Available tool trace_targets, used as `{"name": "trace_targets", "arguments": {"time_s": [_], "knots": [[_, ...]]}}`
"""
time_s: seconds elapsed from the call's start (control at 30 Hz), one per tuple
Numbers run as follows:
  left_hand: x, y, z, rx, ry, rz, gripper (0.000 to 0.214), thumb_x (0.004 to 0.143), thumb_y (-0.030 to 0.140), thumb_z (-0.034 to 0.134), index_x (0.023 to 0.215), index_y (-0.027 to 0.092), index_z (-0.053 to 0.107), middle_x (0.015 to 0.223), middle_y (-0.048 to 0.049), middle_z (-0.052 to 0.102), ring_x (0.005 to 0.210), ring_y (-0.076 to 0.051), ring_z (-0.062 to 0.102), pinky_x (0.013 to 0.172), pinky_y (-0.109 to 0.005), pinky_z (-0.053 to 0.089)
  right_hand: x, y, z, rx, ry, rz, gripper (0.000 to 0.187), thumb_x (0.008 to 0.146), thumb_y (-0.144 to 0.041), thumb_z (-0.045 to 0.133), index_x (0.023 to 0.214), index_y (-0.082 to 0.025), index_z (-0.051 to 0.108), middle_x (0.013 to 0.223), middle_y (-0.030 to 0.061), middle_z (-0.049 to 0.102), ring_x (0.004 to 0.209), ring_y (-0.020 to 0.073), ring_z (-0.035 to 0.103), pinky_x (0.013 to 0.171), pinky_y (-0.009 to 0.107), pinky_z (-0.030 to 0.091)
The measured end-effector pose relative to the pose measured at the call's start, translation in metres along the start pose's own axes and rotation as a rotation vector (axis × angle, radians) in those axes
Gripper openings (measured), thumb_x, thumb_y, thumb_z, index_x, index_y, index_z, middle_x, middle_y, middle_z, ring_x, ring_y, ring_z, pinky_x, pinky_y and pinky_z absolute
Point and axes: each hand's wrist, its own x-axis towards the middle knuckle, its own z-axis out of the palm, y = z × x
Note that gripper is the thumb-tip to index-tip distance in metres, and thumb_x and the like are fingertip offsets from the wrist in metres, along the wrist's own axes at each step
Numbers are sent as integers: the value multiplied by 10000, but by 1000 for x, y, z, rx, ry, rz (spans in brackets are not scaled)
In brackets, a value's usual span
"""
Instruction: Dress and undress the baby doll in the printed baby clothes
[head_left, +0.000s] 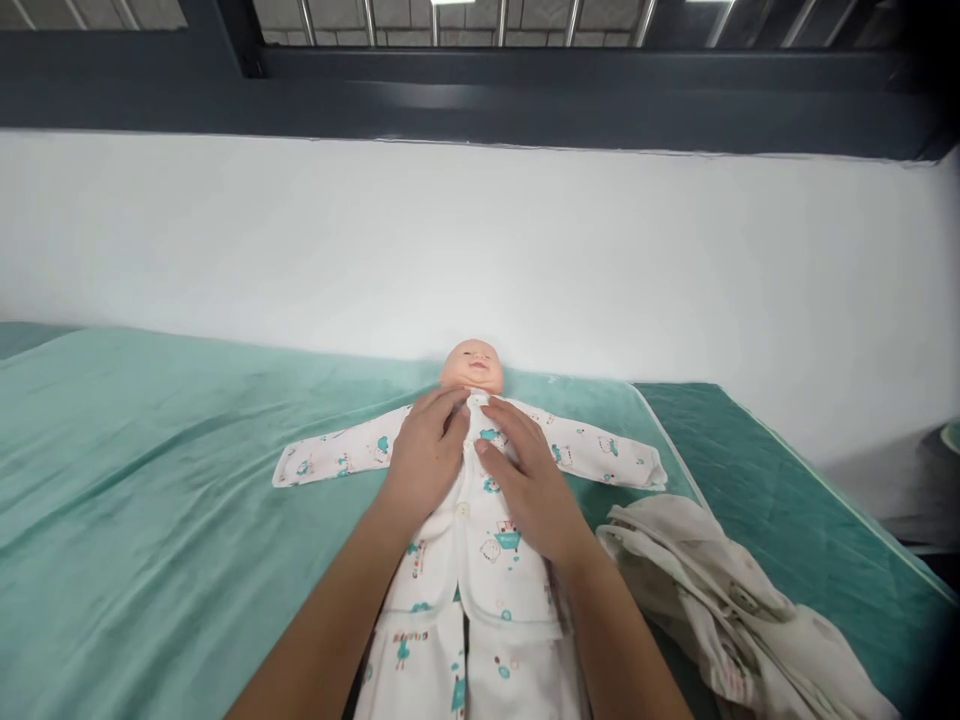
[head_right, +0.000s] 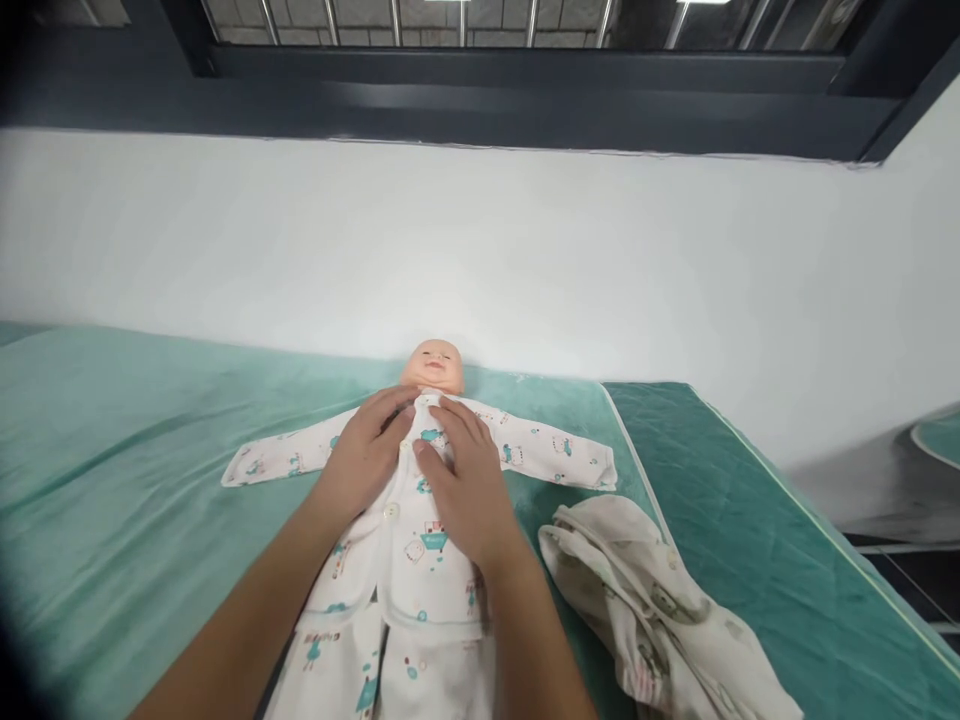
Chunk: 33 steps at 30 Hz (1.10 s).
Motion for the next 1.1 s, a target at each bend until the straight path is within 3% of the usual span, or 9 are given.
{"name": "trace_targets", "arguments": {"time_s": [0.43, 1.1], "knots": [[0, -5, 1, 1, 7, 13, 361, 979, 313, 409, 1215, 259, 678, 1344, -34, 621, 1286, -206, 522, 1117, -382, 386, 1, -3, -1, -22, -54, 60, 453, 969, -486, 475, 1394, -333, 518, 1574, -13, 374, 1474, 225, 290, 1238, 489, 221], [0, -6, 1, -2, -5, 33, 355, 969, 276, 404, 1171, 276, 696, 1319, -18, 634, 1269, -202, 538, 1104, -372, 393, 2, 0, 9, -120, 10, 31, 423, 976, -489, 446, 1368, -364, 541, 1558, 12, 393, 1452, 330, 296, 1168, 657, 237]]}}
